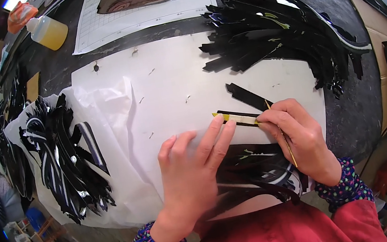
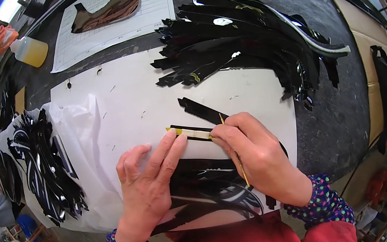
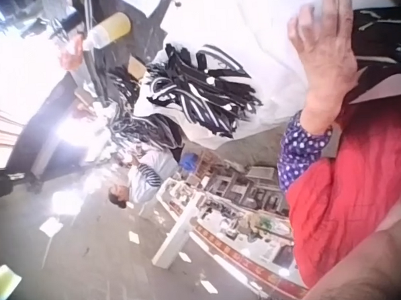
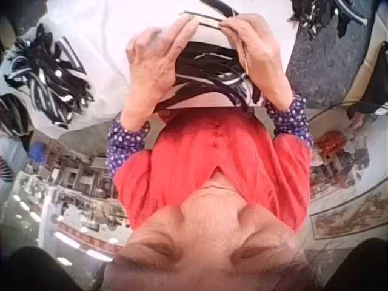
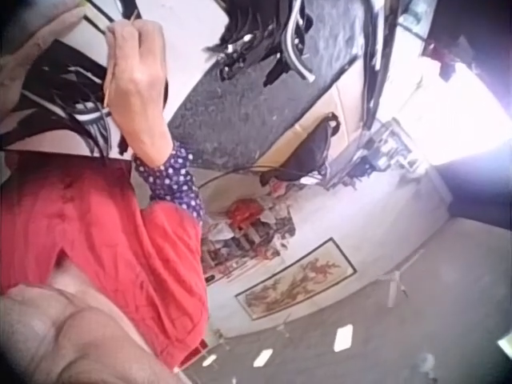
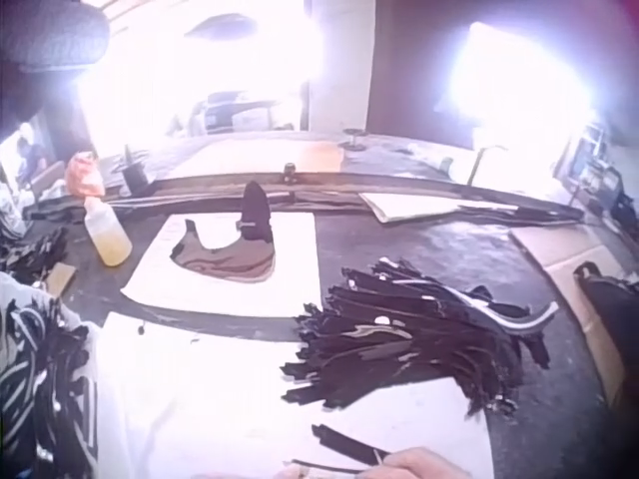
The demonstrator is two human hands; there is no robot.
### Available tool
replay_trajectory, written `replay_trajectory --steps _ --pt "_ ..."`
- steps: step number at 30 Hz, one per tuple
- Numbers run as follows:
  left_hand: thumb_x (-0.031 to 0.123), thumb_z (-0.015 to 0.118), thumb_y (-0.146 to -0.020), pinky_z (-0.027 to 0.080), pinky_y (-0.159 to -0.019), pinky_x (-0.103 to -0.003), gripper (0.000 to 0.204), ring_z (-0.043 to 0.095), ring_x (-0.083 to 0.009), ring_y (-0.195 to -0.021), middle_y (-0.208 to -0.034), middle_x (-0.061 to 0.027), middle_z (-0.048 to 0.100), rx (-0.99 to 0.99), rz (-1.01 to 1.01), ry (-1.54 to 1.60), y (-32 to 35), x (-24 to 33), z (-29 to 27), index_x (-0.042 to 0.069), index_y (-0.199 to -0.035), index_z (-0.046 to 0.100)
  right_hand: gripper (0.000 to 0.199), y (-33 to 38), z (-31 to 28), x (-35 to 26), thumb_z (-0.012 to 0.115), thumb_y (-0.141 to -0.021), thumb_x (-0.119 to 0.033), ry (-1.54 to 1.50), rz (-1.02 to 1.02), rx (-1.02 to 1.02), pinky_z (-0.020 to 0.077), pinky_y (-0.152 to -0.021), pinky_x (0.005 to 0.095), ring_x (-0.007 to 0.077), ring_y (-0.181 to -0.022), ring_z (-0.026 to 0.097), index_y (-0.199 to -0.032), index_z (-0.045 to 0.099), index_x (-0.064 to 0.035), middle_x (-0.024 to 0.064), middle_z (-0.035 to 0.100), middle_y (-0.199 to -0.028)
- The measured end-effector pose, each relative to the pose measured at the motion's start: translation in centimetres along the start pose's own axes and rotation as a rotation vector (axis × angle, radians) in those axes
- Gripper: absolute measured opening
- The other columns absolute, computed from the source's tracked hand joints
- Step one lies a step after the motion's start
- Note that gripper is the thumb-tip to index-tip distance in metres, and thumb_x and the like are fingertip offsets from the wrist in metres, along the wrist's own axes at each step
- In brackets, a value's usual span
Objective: Apply adhesive to black leather shoe components using a brush.
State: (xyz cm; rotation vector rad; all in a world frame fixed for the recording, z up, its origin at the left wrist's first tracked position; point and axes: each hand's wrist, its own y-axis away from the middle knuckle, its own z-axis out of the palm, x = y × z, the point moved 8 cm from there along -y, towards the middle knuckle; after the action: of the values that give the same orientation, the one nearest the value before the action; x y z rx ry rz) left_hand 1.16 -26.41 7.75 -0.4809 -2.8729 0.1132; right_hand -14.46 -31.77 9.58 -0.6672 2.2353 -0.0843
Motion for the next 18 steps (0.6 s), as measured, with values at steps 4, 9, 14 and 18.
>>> replay_trajectory --steps 4,9,14,18 --pt "0.002 0.058 -0.082 0.034 -0.104 -0.037 0.066 0.045 -0.0221 -0.113 -0.147 0.0117 0.050 -0.021 -0.017 -0.021 -0.1 0.0 0.1 0.027 -0.143 0.058 0.020 0.1 0.0 0.3 0.071 -0.086 0.009 0.005 -0.001 0.005 0.0521 -0.062 0.0321 0.0233 -0.075 0.063 -0.104 0.068 0.0012 0.0138 0.062 -0.094" --pt "0.002 0.059 -0.080 0.033 -0.103 -0.041 0.069 0.044 -0.0236 -0.113 -0.147 0.0105 0.049 -0.023 -0.004 -0.025 -0.1 0.2 0.2 0.026 -0.144 0.056 0.021 0.3 0.1 0.2 0.070 -0.085 0.007 0.013 -0.013 -0.002 0.0529 -0.068 0.0393 0.0323 -0.080 0.063 -0.104 0.063 0.0019 0.0156 0.059 -0.093" --pt "0.003 0.058 -0.080 0.033 -0.103 -0.042 0.068 0.044 -0.0237 -0.113 -0.145 0.0090 0.050 -0.008 0.001 -0.016 -0.2 0.1 -0.1 0.024 -0.144 0.056 0.022 0.0 -0.8 -1.0 0.069 -0.086 0.005 0.115 -0.060 -0.045 0.0534 -0.069 0.0392 0.0322 -0.081 0.064 -0.107 0.063 0.0013 0.0153 0.060 -0.096" --pt "0.002 0.059 -0.079 0.033 -0.103 -0.041 0.067 0.045 -0.0233 -0.113 -0.145 0.0074 0.051 0.030 0.007 0.004 0.2 -0.1 -0.2 0.022 -0.143 0.057 0.020 -1.4 -2.1 -3.9 0.066 -0.090 0.001 0.191 -0.191 0.038 0.0537 -0.070 0.0372 0.0324 -0.082 0.063 -0.110 0.065 0.0003 0.0148 0.064 -0.095"
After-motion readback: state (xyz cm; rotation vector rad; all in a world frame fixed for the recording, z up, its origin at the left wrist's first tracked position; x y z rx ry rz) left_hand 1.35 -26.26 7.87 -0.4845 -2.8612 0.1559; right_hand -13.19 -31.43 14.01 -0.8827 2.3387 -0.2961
